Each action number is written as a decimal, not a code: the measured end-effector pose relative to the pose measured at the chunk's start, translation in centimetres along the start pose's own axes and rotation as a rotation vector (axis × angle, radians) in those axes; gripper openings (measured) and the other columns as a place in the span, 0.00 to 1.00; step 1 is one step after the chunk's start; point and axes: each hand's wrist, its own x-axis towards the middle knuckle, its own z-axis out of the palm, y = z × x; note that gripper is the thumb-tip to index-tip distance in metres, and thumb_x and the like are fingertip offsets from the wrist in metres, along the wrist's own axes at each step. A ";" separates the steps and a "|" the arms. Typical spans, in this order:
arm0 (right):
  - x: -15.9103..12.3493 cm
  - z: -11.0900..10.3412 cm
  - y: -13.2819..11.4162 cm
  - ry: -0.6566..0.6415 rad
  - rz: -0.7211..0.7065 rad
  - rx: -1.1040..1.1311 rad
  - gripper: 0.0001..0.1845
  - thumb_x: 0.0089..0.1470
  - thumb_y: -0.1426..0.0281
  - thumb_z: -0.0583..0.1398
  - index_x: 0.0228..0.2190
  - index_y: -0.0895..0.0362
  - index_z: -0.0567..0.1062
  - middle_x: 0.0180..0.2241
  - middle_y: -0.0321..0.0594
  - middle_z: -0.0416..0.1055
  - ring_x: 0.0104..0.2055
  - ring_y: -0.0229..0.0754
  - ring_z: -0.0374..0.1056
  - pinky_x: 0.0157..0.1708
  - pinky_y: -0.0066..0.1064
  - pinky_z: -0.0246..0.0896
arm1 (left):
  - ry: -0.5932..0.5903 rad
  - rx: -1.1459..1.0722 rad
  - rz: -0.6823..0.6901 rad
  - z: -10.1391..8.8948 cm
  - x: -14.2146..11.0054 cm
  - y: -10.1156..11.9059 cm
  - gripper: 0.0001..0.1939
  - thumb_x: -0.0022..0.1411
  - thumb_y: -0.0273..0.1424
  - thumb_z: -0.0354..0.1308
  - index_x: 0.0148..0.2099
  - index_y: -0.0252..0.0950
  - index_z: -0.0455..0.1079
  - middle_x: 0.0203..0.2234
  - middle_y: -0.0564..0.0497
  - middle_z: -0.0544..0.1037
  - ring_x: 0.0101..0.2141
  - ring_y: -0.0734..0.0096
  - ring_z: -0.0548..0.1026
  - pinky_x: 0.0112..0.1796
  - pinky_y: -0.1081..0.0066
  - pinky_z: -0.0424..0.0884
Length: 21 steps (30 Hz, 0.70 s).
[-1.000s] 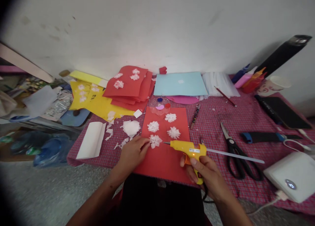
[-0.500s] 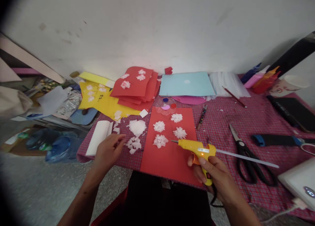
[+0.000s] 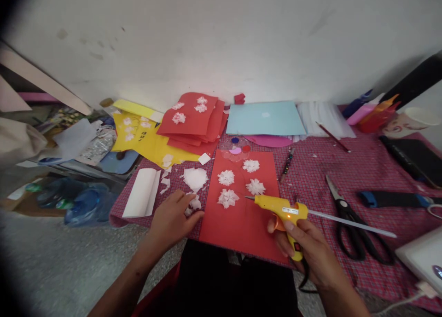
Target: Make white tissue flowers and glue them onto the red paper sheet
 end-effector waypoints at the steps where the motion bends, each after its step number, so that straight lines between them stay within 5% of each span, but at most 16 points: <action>1: 0.0 0.0 0.0 0.000 -0.009 0.006 0.21 0.63 0.52 0.57 0.37 0.58 0.75 0.15 0.31 0.57 0.15 0.33 0.48 0.14 0.27 0.40 | 0.006 0.014 -0.005 0.1 0.0 0.1 0.16 0.61 0.40 0.63 0.49 0.38 0.73 0.39 0.45 0.75 0.42 0.56 0.74 0.43 0.60 0.71; 5: 0.0 0.2 -0.2 -0.010 -0.031 0.022 0.20 0.63 0.53 0.57 0.36 0.58 0.75 0.14 0.31 0.57 0.14 0.32 0.49 0.15 0.27 0.43 | 0.018 -0.018 0.029 0.6 0.0 0.3 0.07 0.67 0.32 0.55 0.41 0.38 0.74 0.36 0.46 0.75 0.40 0.61 0.74 0.42 0.64 0.70; 10: 0.0 0.4 -0.4 0.000 0.003 0.000 0.22 0.62 0.51 0.57 0.37 0.58 0.74 0.15 0.31 0.57 0.13 0.31 0.46 0.12 0.25 0.36 | 0.053 -0.148 0.038 0.7 -0.3 -0.3 0.11 0.70 0.31 0.52 0.37 0.37 0.74 0.33 0.48 0.75 0.38 0.65 0.74 0.41 0.65 0.69; 15: -0.1 0.2 -0.2 0.000 -0.006 -0.021 0.22 0.63 0.51 0.56 0.40 0.58 0.74 0.16 0.31 0.58 0.13 0.32 0.46 0.12 0.26 0.34 | 0.074 -0.478 0.002 -0.2 -0.5 -0.7 0.09 0.68 0.33 0.56 0.37 0.38 0.75 0.33 0.50 0.77 0.37 0.67 0.75 0.41 0.67 0.69; 21: -0.6 0.3 -0.2 -0.044 -0.063 -0.066 0.20 0.62 0.54 0.58 0.40 0.58 0.76 0.16 0.33 0.60 0.18 0.35 0.51 0.19 0.29 0.43 | -0.025 -0.883 -0.139 -0.9 -1.2 -1.3 0.09 0.66 0.35 0.57 0.40 0.38 0.77 0.35 0.51 0.81 0.38 0.67 0.77 0.41 0.68 0.72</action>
